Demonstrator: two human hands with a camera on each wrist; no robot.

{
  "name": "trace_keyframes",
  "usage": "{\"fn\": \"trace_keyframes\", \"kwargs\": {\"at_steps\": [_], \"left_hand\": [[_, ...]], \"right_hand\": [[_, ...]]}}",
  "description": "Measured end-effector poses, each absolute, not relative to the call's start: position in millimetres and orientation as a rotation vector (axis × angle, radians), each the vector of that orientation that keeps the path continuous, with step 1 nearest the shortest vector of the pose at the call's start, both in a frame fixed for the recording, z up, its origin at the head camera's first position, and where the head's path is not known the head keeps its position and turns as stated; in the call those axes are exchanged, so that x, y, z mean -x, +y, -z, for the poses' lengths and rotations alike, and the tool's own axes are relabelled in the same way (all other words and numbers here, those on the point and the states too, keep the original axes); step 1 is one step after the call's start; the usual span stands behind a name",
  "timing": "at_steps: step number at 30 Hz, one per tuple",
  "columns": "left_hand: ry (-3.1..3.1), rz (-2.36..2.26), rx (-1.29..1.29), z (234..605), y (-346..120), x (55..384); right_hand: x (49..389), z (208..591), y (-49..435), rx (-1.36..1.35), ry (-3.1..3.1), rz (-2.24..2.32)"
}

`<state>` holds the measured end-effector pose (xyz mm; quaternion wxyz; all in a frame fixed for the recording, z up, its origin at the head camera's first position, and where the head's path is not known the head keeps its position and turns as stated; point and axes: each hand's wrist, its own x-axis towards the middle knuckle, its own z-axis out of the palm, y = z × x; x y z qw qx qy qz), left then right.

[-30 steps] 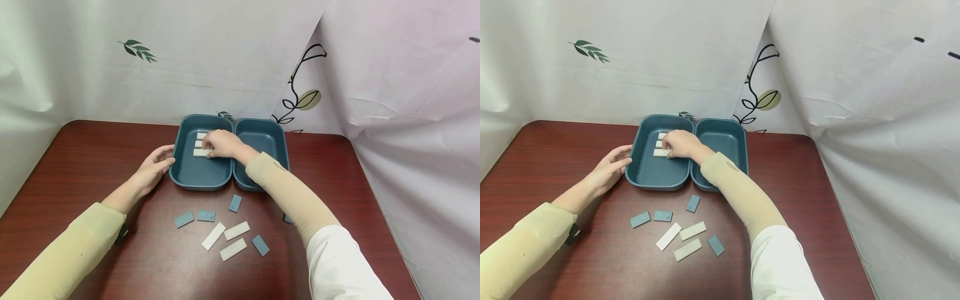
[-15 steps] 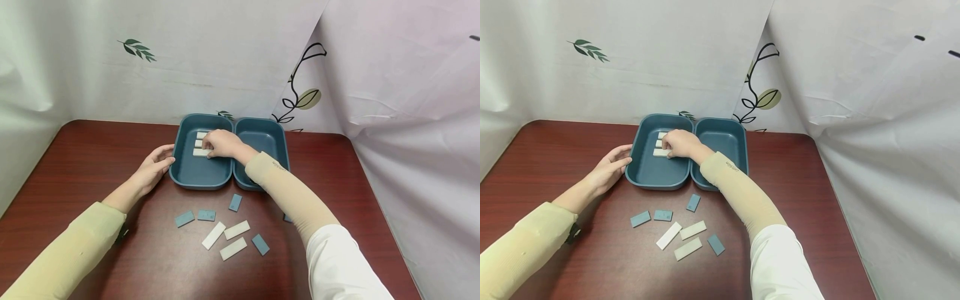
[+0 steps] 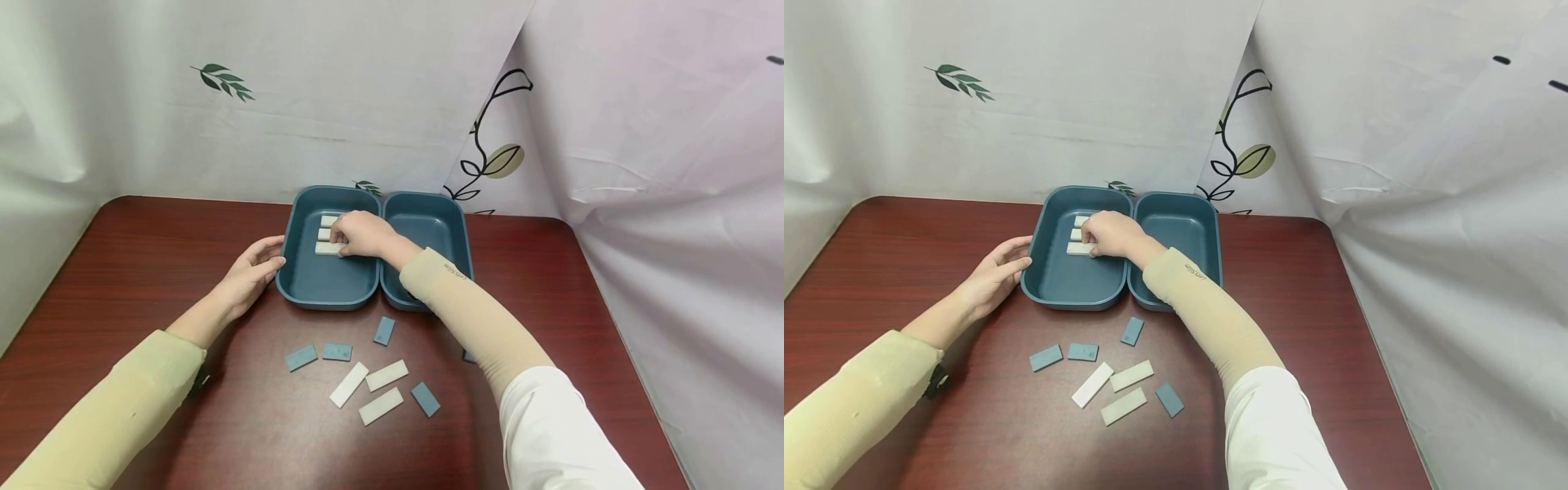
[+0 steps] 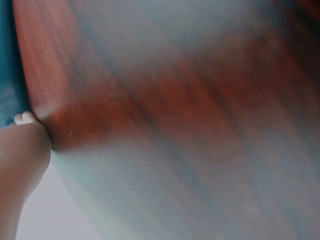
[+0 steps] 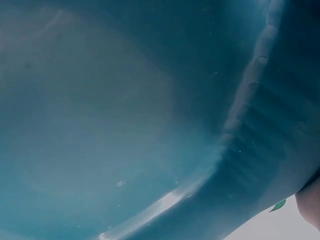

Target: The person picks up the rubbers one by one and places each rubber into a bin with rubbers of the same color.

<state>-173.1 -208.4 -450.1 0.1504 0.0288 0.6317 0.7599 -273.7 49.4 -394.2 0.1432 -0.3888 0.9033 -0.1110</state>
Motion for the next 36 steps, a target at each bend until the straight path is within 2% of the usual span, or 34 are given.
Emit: {"fn": "trace_keyframes", "kwargs": {"at_steps": [36], "left_hand": [[1.809,-2.183,-0.078,450,-209,173]], "right_hand": [[275,381,52,1.159,2.55,0.458]]}}
